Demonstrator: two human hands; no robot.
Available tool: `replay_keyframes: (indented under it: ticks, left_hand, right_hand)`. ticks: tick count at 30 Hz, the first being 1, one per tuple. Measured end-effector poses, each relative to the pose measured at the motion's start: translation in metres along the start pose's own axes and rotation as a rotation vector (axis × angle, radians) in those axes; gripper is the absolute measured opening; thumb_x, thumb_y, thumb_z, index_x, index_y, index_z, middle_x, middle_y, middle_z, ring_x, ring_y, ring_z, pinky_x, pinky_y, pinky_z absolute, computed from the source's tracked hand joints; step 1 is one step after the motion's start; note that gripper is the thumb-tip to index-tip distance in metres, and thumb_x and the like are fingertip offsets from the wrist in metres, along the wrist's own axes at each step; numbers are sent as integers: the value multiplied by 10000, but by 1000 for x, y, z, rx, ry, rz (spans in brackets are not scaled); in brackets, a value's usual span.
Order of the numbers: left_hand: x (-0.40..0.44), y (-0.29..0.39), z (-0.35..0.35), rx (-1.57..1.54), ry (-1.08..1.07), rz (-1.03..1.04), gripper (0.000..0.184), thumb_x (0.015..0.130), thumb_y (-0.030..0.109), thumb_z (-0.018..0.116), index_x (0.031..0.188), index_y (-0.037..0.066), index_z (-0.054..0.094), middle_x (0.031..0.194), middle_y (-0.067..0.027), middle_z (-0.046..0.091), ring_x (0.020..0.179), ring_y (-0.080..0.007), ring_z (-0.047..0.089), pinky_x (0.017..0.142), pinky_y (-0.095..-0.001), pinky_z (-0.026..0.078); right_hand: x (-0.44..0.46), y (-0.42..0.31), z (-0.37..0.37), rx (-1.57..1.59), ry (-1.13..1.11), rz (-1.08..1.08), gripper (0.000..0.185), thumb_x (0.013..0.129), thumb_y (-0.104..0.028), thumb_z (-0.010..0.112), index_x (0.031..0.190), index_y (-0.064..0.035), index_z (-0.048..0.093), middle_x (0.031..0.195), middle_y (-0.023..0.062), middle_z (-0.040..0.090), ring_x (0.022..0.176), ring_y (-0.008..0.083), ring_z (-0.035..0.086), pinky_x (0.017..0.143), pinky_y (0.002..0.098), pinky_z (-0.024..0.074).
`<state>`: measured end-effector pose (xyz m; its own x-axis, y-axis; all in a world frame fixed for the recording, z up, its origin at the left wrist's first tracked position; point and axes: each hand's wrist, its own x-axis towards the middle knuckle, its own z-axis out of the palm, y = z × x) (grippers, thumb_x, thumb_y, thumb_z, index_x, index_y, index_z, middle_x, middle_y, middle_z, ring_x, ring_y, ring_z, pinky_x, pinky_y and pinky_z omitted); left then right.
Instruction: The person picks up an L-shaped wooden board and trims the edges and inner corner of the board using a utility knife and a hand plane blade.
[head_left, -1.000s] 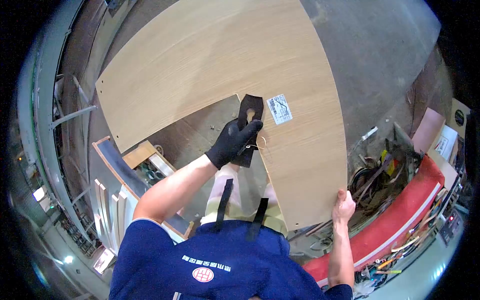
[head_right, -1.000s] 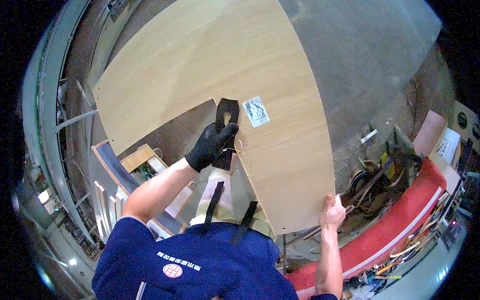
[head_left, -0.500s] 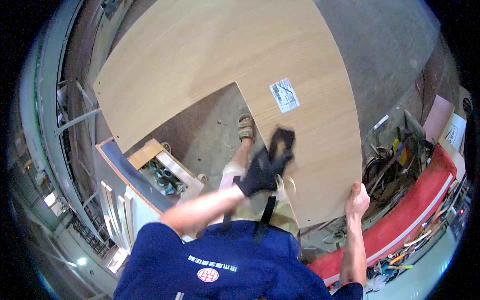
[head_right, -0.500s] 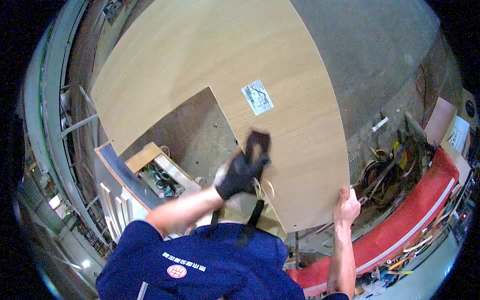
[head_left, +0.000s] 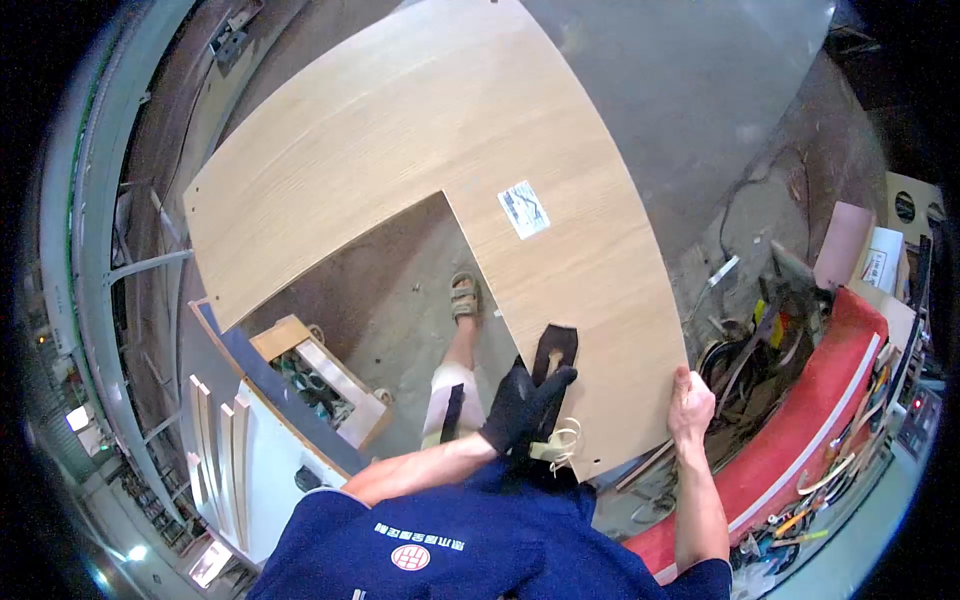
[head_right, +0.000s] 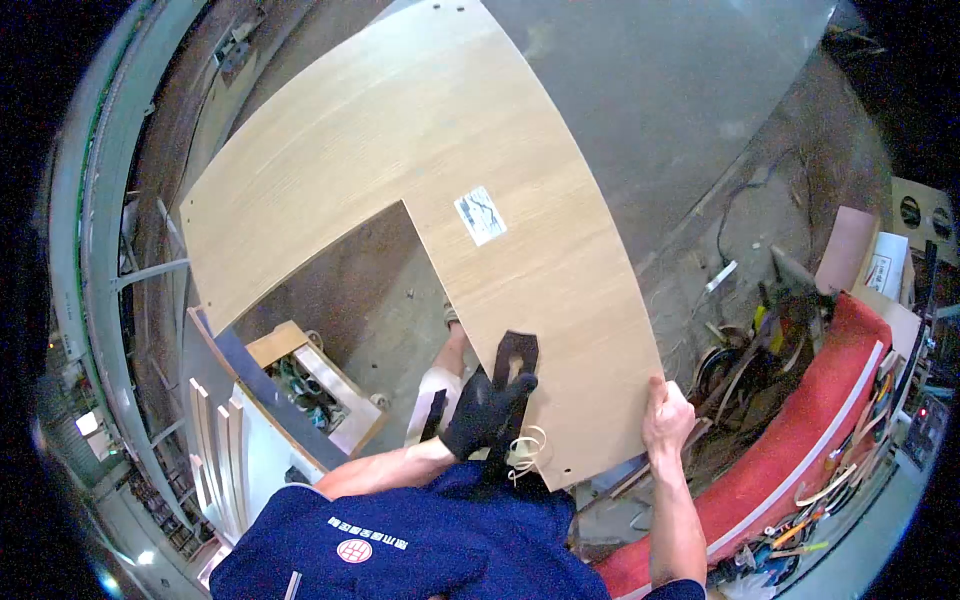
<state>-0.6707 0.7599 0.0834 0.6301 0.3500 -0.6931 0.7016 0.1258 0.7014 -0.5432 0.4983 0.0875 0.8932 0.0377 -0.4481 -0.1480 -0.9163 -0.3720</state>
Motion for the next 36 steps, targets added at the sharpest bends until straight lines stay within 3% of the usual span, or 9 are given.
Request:
replay_keyframes:
  ticks: [2, 4, 17, 20, 25, 28, 30, 32, 36]
  left_hand:
    - [-2, 11, 4, 112, -183, -46, 513, 936, 358, 689, 1245, -30, 561, 983, -178, 682, 887, -238, 659, 781, -367, 526]
    - [-9, 20, 16, -19, -3, 102, 510, 916, 416, 699, 1103, -50, 609, 862, -189, 674, 786, -232, 665, 695, -382, 514]
    - [36, -12, 62, 121, -83, 430, 482, 900, 429, 682, 1008, -41, 662, 808, -224, 693, 767, -310, 705, 676, -426, 515]
    - [28, -1, 62, 192, -203, 108, 403, 957, 213, 609, 1295, 2, 551, 1193, -273, 637, 998, -420, 662, 835, -438, 529]
    - [26, -52, 66, 334, -141, 740, 328, 858, 74, 635, 1183, 88, 594, 764, -207, 570, 645, -426, 592, 523, -493, 450]
    - [29, -58, 59, 577, -182, 889, 284, 834, 103, 646, 1115, 90, 606, 751, -215, 570, 666, -421, 605, 534, -468, 461]
    - [23, -58, 61, 337, -197, 509, 372, 975, 334, 630, 1105, -15, 609, 862, -168, 649, 756, -254, 636, 637, -426, 483]
    - [10, -45, 54, 139, -280, 132, 377, 981, 356, 620, 1038, -17, 623, 778, -144, 645, 694, -248, 626, 611, -414, 472]
    - [-3, -50, 52, 151, -300, 103, 393, 984, 366, 620, 890, -15, 639, 678, -98, 611, 645, -171, 597, 587, -363, 463]
  right_hand:
    - [3, 11, -6, 36, -9, 9, 842, 927, -774, 379, 738, 19, 592, 664, 256, 590, 627, 400, 589, 608, 467, 448]
    - [3, 28, 3, 62, 4, -11, 827, 975, -715, 365, 781, 57, 590, 671, 215, 573, 658, 265, 550, 652, 422, 448]
    - [-2, 71, -2, 58, 69, 67, 840, 959, -745, 315, 767, 21, 601, 742, 292, 622, 742, 499, 610, 655, 523, 453]
    - [-3, 78, -4, 44, 51, 97, 836, 951, -756, 311, 778, 8, 604, 752, 297, 624, 767, 518, 608, 657, 535, 454]
    - [-15, 100, 12, 41, 47, 95, 788, 951, -743, 357, 838, -5, 606, 735, 275, 630, 737, 481, 620, 662, 522, 470]
    - [-23, 91, 5, 174, 100, 96, 698, 956, -687, 457, 892, -11, 618, 707, 225, 641, 697, 421, 645, 667, 505, 486]
    - [-40, 99, 10, 277, 192, 141, 604, 967, -580, 560, 1134, -1, 594, 1014, 186, 675, 952, 310, 656, 844, 444, 493]
    - [-63, 118, 39, 376, 497, 74, 637, 969, -551, 579, 1257, 15, 547, 1209, 179, 638, 1112, 274, 612, 958, 419, 465]
    - [-104, 137, 79, 1239, 316, 378, 550, 1025, -423, 553, 1364, 5, 482, 1359, 122, 558, 1236, 243, 531, 1076, 401, 392]
